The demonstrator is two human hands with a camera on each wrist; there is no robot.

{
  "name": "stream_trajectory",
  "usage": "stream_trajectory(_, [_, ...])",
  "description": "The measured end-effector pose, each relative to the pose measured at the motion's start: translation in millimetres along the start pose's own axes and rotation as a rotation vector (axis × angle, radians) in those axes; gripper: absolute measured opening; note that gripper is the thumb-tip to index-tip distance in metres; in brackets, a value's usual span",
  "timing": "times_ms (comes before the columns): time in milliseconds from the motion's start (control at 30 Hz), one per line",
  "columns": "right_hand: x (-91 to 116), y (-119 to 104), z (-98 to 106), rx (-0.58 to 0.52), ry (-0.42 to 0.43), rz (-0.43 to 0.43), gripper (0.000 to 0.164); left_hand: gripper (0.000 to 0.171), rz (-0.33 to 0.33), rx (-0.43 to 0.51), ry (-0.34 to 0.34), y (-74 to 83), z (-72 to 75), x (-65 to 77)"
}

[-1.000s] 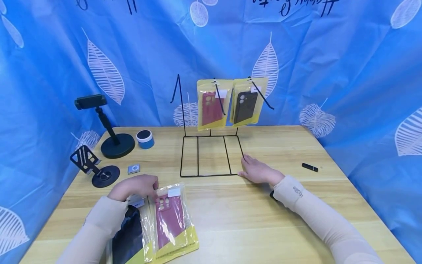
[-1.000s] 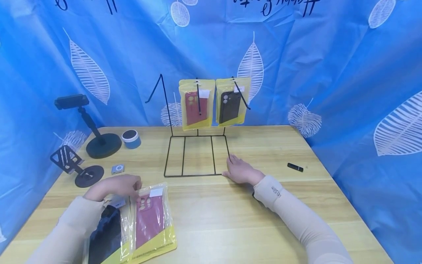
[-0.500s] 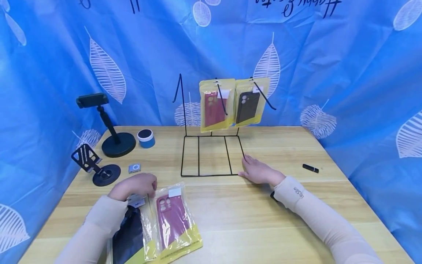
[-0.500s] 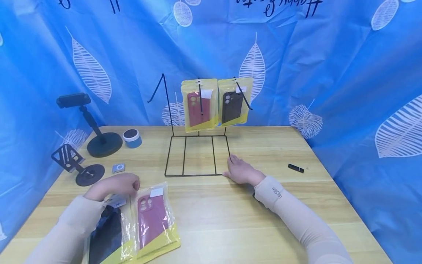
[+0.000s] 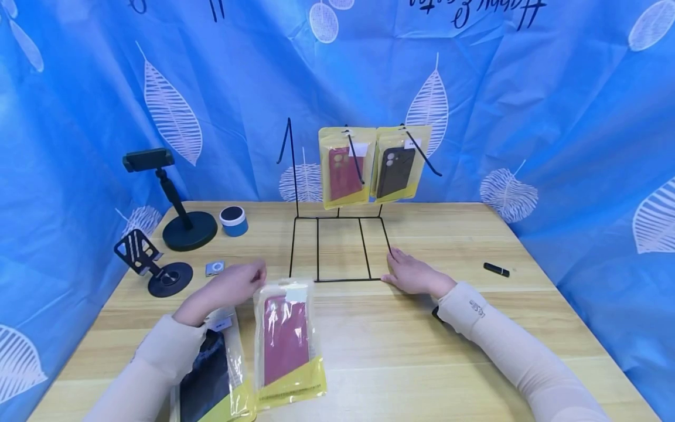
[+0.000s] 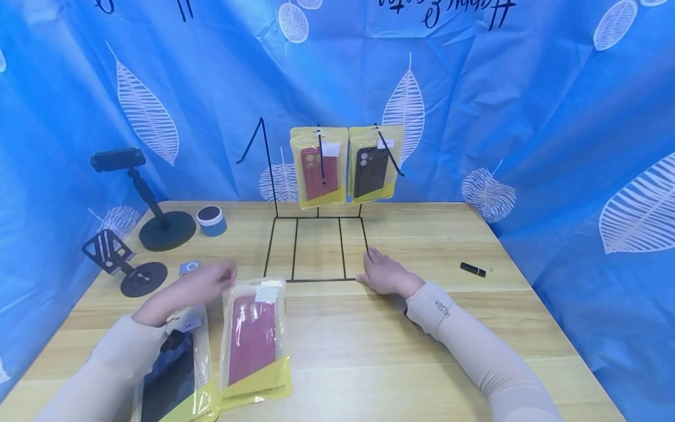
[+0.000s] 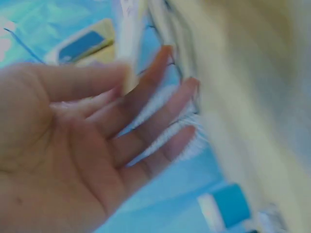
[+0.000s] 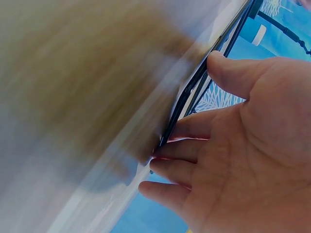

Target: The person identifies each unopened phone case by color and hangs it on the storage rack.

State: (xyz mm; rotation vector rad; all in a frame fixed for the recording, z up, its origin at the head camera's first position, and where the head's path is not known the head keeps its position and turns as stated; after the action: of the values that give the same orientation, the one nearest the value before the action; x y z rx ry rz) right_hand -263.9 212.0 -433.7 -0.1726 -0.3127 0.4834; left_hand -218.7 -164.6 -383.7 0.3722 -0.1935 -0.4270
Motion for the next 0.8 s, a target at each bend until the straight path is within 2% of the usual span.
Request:
stream_trajectory(100, [0.1,-1.0,0.5,0.000,-0.003,-0.003,0.072,0.006,-0.045,0.056,0.133,21.7,15.9,-0.5])
stream_trajectory(200, [0.2,-1.6,0.5,-0.004,-0.010,-0.005,0.072,0.007,-0.108,0.149,0.229,44.8,27.7,0.1])
stream_trajectory(400, [-0.5,-0.7,0.2,0.007,-0.006,-0.007,0.073,0.005,-0.330,0.323,0.456,86.2,43.9,-1.7])
stream_trajectory(500, [-0.6,0.0,0.0,0.011,0.003,-0.007,0.073,0.004,-0.424,0.343,0.582,100.6,48.1,-8.1])
stream_trajectory(633, [0.0,0.2,-1.1,0.000,-0.001,-0.008,0.074,0.007,-0.488,0.374,0.717,115.5,51.9,-19.5])
stream_trajectory(800, [0.7,0.4,-1.2,0.002,0.003,0.006,0.069,0.007,-0.558,0.554,0.840,135.0,66.2,-31.3])
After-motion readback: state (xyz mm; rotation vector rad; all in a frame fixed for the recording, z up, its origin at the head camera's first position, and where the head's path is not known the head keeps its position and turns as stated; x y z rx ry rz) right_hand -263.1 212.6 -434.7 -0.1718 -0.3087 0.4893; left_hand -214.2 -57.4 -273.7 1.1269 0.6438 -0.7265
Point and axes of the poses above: each hand's wrist, its own x-axis away from the middle knuckle, its own z-axis out of the back of the hand, y = z × x, the point moved 4 cm from there along -x, towards the middle knuckle, and after that the axes turned 6 degrees about -x, right-handed, at the moved point
